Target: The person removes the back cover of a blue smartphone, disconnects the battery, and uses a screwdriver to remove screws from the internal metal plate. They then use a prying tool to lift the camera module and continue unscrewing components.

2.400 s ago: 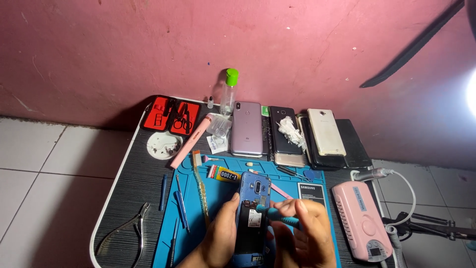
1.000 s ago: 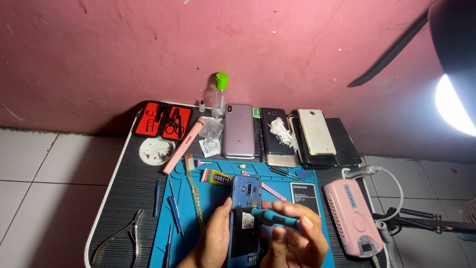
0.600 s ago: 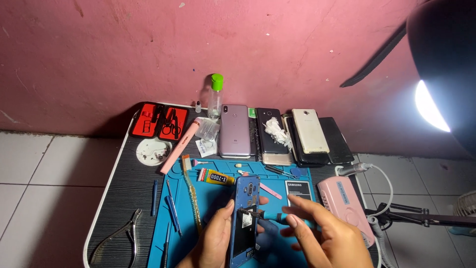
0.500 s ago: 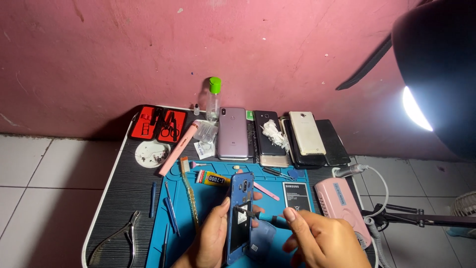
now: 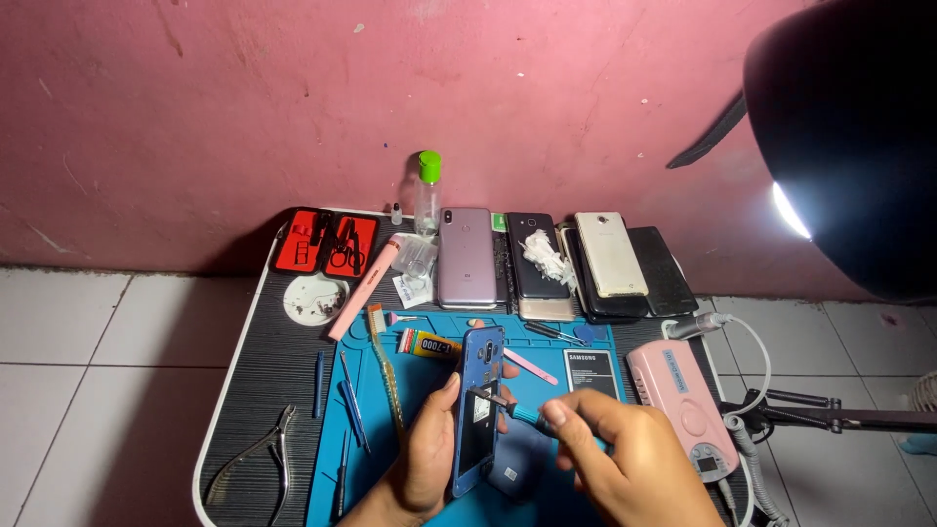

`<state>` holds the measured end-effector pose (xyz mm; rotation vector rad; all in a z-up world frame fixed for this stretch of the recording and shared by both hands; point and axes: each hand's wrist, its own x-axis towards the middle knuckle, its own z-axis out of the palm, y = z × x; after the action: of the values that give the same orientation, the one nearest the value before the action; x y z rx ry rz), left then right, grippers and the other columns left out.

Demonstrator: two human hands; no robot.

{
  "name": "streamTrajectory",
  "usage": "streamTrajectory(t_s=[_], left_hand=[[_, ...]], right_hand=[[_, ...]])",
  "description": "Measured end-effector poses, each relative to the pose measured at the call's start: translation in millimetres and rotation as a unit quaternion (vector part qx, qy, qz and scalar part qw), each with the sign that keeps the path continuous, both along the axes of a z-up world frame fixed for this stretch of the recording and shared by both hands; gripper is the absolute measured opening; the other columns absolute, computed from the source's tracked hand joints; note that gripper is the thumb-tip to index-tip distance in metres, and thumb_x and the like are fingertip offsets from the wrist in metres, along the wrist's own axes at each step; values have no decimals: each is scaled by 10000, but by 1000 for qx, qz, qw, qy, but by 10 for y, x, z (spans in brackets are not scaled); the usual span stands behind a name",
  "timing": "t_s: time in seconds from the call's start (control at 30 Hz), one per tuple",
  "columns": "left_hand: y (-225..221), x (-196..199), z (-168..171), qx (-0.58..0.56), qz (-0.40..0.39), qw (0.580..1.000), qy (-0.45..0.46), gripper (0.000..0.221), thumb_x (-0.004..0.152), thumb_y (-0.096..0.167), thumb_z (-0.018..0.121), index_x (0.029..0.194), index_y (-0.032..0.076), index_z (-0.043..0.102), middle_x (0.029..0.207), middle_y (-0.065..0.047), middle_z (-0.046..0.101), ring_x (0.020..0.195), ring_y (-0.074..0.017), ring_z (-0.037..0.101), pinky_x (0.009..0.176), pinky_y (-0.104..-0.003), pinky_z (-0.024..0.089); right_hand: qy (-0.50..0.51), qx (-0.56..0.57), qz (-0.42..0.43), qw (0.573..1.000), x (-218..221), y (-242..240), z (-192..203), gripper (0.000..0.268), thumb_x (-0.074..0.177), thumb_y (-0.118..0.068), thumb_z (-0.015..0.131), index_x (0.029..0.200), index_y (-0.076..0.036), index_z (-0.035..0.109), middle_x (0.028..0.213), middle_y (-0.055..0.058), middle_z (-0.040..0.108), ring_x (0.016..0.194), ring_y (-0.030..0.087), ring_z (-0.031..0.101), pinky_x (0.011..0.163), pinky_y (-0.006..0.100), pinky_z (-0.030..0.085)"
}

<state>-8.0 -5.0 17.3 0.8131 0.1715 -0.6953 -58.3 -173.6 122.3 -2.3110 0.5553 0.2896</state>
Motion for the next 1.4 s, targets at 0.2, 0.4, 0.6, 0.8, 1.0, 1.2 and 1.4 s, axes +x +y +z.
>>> streamTrajectory(t_s=[0.2,0.4,0.6,0.8,1.0,1.2,1.4], left_hand=[[13,33,5,-7,-16,1000,9,742,980,534,296,1342,19,688,1040,-133,660,797,-203,580,765,-314,440],[10,9,-42,-82,-11,996,39,714,1002,526,315,1368,7,641,1011,-140,658,816,-237,640,724,-366,525],[5,17,26,-18,15,999,-41,678,997,455,272,1350,-3,625,1240,-179,700,891,-221,620,794,-340,521],[14,5,-8,-64,-12,998,3,720,987,525,315,1364,3,637,1003,-143,652,810,-208,601,760,-342,502],[-6,4,22,-8,11,999,-37,700,985,470,262,1402,19,598,1290,-193,694,966,-246,636,827,-373,536],[18,22,145,-20,-16,997,77,770,978,540,262,1407,15,627,1105,-212,634,907,-306,622,829,-428,522],[-29,23,3,-25,18,999,-21,701,1000,457,236,1403,10,596,1311,-209,690,1034,-254,653,825,-380,540]], right_hand=[[-2,-29,28,999,53,-37,-11,293,864,-423,778,670,-211,829,526,-89,789,552,30,642,636,197,513],[-41,92,-18,995,15,74,21,442,613,-320,1007,1027,-221,891,944,-123,914,907,-46,789,798,165,620],[-11,-8,11,1000,9,63,-6,332,895,-418,732,663,-196,816,541,-76,747,518,54,611,599,226,489],[-205,40,100,973,12,-2,-28,205,722,-237,929,883,-235,801,902,-87,788,818,85,708,763,232,560],[48,-7,11,999,49,106,247,455,935,-473,644,625,-169,781,561,-46,779,557,66,668,661,222,499],[-189,36,104,976,64,7,81,179,730,-299,930,885,-273,844,902,-119,846,786,39,739,623,211,571],[18,0,23,1000,56,57,158,380,907,-452,690,625,-218,793,516,-83,796,517,29,701,641,195,527]])
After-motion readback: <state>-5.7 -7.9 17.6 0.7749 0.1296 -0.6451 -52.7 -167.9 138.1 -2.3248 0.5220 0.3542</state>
